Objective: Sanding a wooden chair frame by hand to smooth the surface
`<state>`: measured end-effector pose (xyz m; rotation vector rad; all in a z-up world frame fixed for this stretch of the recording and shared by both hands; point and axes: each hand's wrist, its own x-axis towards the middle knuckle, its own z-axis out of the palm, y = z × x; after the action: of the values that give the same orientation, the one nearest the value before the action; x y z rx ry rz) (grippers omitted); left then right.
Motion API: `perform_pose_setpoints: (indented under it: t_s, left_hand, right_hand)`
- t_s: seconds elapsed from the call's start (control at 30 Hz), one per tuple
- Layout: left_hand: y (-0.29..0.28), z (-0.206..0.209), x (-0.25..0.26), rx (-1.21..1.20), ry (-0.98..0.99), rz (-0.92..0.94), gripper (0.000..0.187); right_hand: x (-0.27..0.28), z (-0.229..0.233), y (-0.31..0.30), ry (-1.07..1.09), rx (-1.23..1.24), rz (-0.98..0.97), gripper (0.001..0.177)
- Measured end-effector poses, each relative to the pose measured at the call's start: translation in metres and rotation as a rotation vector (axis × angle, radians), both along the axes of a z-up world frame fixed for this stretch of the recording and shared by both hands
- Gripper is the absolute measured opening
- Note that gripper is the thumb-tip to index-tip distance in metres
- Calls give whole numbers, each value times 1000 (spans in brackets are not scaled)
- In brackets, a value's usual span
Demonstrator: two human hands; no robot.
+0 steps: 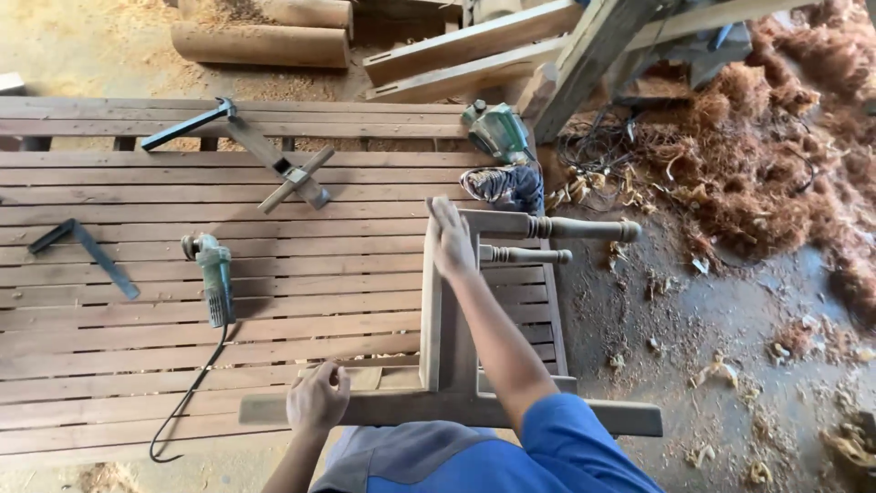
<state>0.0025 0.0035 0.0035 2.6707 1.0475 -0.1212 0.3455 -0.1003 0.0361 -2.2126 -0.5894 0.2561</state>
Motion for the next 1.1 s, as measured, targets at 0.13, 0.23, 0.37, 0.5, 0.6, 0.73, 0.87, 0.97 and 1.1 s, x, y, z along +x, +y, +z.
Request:
perform_pose_setpoints:
  t_s: [0.13, 0.23, 0.37, 0.5, 0.6, 0.73, 0.87, 0.97, 1.1]
  left_hand:
    - [2, -4, 1, -70, 107, 63, 35]
    - [4, -13, -6, 21, 63, 13, 34]
    - [10, -18, -1, 18, 101, 23, 32]
    - [9, -16, -3, 22, 100, 38, 31]
    - [8, -16, -4, 70, 90, 24, 32]
    - [7, -7, 0, 22, 139, 34, 32]
    - [5, -13, -1, 29, 106, 55, 33]
    - [4, -11, -2, 8, 106, 76, 33]
    - [11, -14, 1, -38, 196, 77, 36]
  right_hand:
    - [-120, -16, -69, -430, -288, 214, 56]
    - [-185, -5, -114, -334, -281, 284, 60]
    - [-159, 1, -108, -377, -231, 324, 54]
    - [-79, -21, -52, -308, -410, 289, 53]
    - [-27, -1, -20, -232, -480, 187, 57]
    - [-43, -18, -32, -239, -402, 124, 57]
    - [-139, -2, -92, -484, -330, 213, 57]
    - [-167, -10, -116, -505, -287, 237, 55]
    - [-110, -15, -79, -334, -371, 212, 55]
